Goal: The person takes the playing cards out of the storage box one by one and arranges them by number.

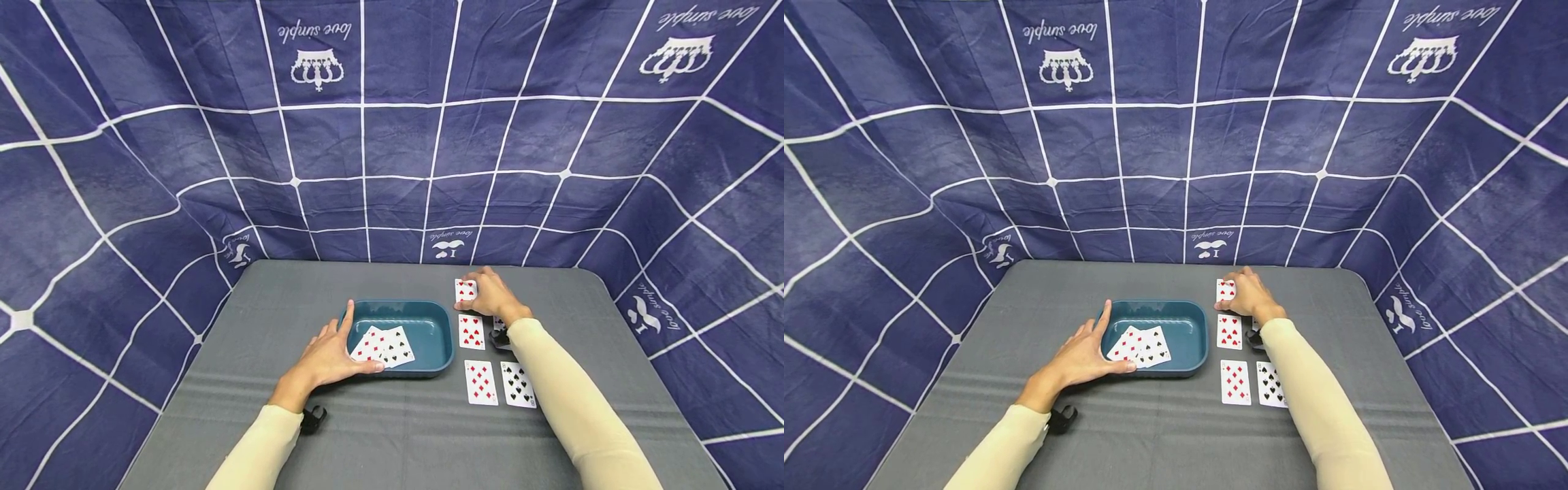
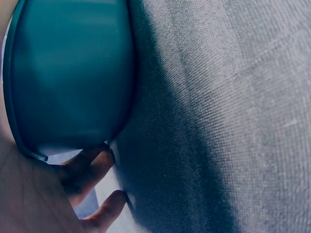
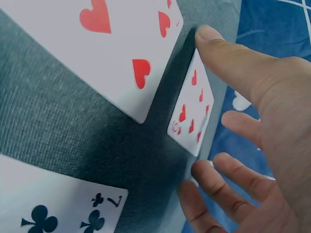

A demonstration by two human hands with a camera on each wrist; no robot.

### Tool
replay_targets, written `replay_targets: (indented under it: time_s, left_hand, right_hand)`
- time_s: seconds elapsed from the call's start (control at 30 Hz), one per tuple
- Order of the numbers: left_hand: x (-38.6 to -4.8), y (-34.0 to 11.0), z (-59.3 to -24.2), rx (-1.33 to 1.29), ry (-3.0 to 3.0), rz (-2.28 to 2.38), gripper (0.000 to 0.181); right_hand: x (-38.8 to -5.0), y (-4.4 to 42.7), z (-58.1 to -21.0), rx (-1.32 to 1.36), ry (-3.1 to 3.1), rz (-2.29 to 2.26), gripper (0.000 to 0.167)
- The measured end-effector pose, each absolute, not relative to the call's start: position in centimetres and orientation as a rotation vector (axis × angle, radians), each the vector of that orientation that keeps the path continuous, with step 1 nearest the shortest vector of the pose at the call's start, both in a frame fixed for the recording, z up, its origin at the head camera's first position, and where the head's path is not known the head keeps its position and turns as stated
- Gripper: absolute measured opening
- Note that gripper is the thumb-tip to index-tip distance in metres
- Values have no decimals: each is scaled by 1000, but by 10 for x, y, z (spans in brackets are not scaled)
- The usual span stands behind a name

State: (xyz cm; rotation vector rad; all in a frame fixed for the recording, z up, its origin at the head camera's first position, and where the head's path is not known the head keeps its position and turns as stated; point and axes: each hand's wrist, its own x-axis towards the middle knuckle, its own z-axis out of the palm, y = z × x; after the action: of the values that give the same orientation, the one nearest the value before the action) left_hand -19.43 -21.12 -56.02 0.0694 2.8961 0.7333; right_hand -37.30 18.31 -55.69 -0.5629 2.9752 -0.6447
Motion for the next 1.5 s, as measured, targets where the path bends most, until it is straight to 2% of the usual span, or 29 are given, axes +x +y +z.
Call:
replay_targets:
  time_s: [0.33, 0.83, 1.5]
  left_hand:
    - [-194, -212, -559, 85, 2915, 736, 163]
    - [-193, -211, -558, 76, 2915, 736, 166]
    - [-192, -211, -559, 83, 2908, 737, 164]
  right_hand:
    - [-360, 170, -534, -611, 3017, -703, 79]
    - [-330, 126, -492, -1056, 3041, -614, 69]
    - [-309, 63, -492, -1489, 2761, -422, 64]
